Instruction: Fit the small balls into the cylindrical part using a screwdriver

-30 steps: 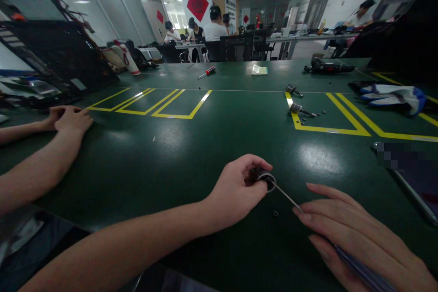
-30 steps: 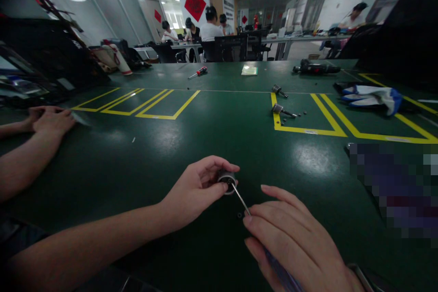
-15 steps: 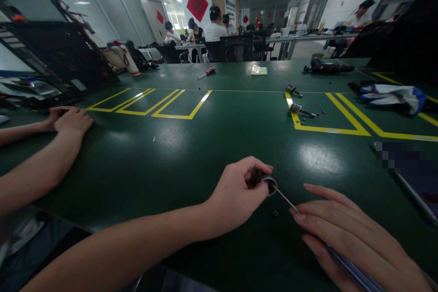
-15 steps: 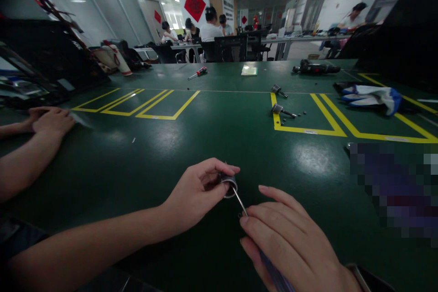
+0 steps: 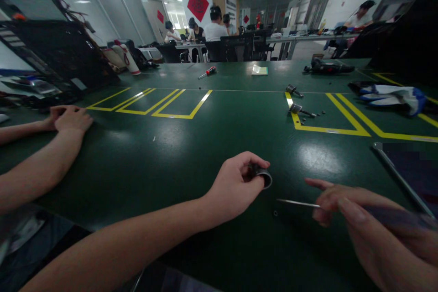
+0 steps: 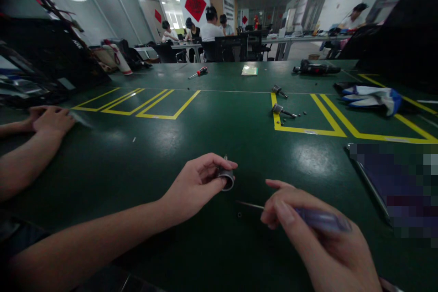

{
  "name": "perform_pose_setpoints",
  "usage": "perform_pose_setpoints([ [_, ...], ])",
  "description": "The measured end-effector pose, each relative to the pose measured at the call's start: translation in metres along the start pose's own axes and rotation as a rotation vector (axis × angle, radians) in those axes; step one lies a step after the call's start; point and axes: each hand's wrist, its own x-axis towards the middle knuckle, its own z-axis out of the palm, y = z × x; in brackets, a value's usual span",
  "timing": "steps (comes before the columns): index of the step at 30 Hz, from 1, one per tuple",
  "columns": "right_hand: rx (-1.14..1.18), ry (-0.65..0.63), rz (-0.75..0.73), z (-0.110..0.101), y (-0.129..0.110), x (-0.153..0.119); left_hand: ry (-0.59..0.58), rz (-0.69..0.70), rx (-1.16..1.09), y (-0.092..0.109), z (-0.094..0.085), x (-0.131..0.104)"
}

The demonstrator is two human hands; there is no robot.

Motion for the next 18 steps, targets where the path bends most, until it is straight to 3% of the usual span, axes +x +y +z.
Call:
perform_pose_setpoints([
  [4, 0.365, -0.076, 0.448, 0.006, 0.003, 0.011, -0.01, -0.037, -0.052, 0.004, -0.005, 0.002],
  [7, 0.409, -0.082, 0.524, 0.009, 0.006, 0.013, -0.012, -0.057, -0.074, 0.005, -0.005, 0.002],
  [13, 0.223, -0.156, 0.451, 0.004, 0.016, 0.005, -0.002, -0.078, -0.06, 0.005, -0.005, 0.002],
  [18, -0.131, -0.172, 0.107, 0.005, 0.002, 0.004, 0.03, -0.09, -0.044, 0.008, -0.004, -0.001],
])
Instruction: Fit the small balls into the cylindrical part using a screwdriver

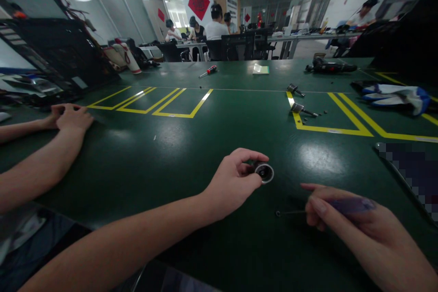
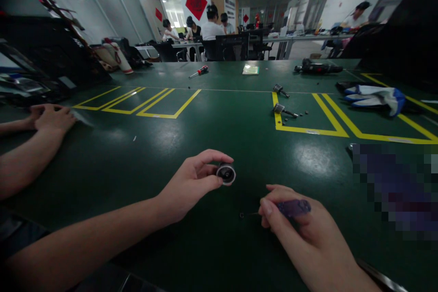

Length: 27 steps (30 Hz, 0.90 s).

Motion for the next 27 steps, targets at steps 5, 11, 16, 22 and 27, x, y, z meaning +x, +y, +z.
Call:
perform_pose_setpoints([
  [5, -0.081, -0.065, -0.235, -0.001, -0.008, -0.006, 0.011, -0.019, -0.017, 0.0, 0.002, 0.0],
  [11, -0.123, 0.032, -0.389, -0.009, 0.0, -0.016, -0.01, 0.016, -0.067, -0.004, 0.001, 0.002],
  [16, -0.224, 0.072, -0.423, -0.006, 0.0, -0.017, -0.032, 0.044, -0.086, -0.006, 0.005, 0.001],
  [22, -0.285, 0.037, -0.488, 0.0, -0.001, -0.013, -0.038, 0.068, -0.092, -0.006, 0.01, -0.003],
  [27, -0.32, 0.019, -0.557, 0.0, -0.008, -0.006, -0.032, 0.118, -0.065, -0.008, 0.011, -0.004],
])
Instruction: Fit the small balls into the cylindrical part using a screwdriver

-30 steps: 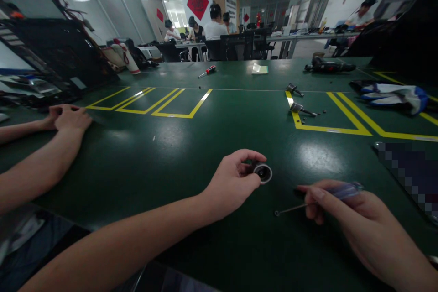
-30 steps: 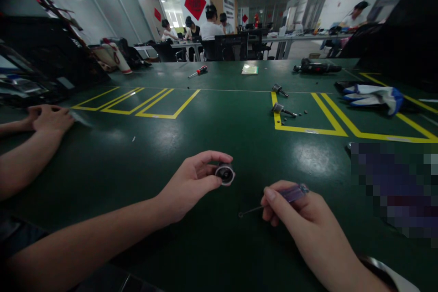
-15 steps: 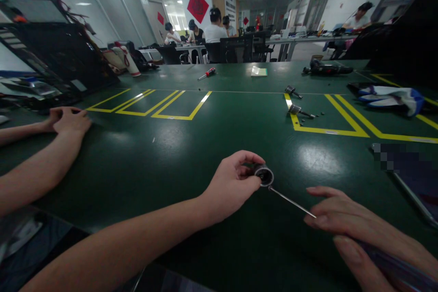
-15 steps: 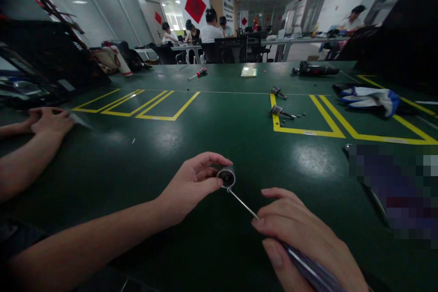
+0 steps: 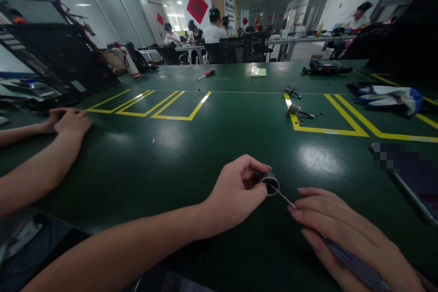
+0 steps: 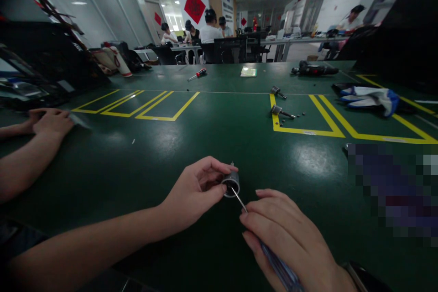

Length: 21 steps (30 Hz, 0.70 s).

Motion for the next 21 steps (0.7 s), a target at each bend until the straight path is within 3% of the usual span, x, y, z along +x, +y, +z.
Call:
perform_pose_setpoints([
  [21, -0.058, 0.018, -0.078, 0.0, -0.0042, 0.0003, 0.07, 0.127, 0.108, -0.0104, 0.0003, 0.0026],
])
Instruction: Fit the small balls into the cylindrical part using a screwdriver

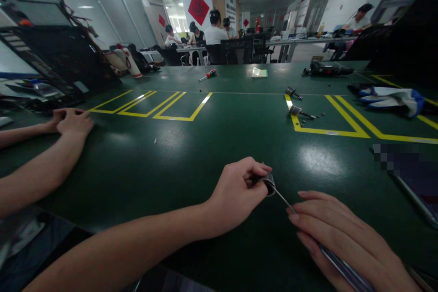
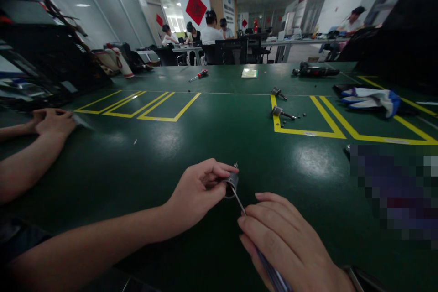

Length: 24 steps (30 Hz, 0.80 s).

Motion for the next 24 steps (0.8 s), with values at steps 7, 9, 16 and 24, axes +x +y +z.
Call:
perform_pose_setpoints([
  [7, 0.017, -0.037, 0.017, 0.001, 0.001, -0.002, -0.003, 0.009, 0.004, -0.001, 0.0, 0.002],
  [9, 0.04, -0.028, 0.032, 0.003, 0.002, -0.003, -0.004, 0.008, 0.001, -0.001, -0.001, 0.002],
  [16, 0.125, 0.042, 0.022, 0.002, 0.001, -0.002, 0.024, 0.072, -0.011, -0.004, -0.011, 0.008],
  [24, 0.129, -0.05, 0.01, 0.01, -0.003, 0.018, 0.221, 0.281, 0.179, -0.019, -0.053, 0.08],
])
